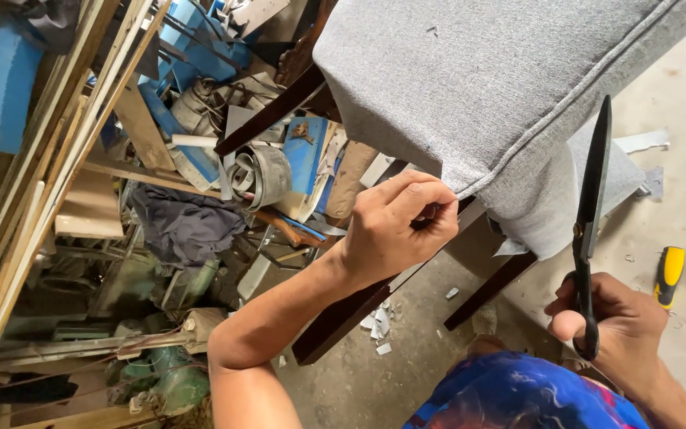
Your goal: Trimming excess fabric with scissors and stapling it to a wooden chair frame using a pneumatic stapler.
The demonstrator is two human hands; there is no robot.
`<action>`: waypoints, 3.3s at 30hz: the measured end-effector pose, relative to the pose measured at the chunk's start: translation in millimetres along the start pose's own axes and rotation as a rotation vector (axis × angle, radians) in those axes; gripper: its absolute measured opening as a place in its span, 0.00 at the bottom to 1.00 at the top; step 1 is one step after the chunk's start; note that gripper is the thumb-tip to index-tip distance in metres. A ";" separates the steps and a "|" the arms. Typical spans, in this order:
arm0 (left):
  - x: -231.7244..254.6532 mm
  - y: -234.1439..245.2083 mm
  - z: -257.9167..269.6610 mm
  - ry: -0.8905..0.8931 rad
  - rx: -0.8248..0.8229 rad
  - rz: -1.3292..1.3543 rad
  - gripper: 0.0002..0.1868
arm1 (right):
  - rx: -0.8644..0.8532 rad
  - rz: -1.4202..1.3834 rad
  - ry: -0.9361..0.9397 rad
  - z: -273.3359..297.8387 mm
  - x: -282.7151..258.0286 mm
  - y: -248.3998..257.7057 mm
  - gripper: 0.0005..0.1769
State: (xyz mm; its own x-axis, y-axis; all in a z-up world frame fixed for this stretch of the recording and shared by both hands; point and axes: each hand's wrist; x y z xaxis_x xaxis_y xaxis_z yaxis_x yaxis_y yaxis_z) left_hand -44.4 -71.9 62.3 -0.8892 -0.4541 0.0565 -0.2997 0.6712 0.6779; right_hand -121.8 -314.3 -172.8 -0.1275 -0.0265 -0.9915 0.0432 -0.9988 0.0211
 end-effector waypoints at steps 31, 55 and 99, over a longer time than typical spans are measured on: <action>-16.7 -12.7 35.5 0.088 0.041 -0.008 0.06 | 0.198 0.414 1.048 -91.5 -172.8 -44.6 0.07; -16.0 -10.4 -3.2 0.001 0.114 0.264 0.04 | 0.150 0.458 0.921 -83.7 -179.3 -20.0 0.15; -11.5 -19.0 -8.1 0.061 0.214 0.099 0.08 | 0.046 0.413 1.029 -100.2 -181.0 -20.6 0.07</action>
State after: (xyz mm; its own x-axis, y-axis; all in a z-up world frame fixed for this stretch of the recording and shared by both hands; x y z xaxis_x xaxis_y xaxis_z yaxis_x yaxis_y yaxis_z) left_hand -25.7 -84.1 54.8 -0.8971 -0.4104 0.1634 -0.2846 0.8198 0.4969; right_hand -0.3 -284.9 -6.7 0.7729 -0.3333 -0.5399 -0.1472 -0.9219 0.3584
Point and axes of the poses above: each hand's wrist, its own z-axis away from the middle knuckle, its own y-axis out of the back of the hand, x = y × z, and after that the axes turned 14 degrees about -y, right-handed
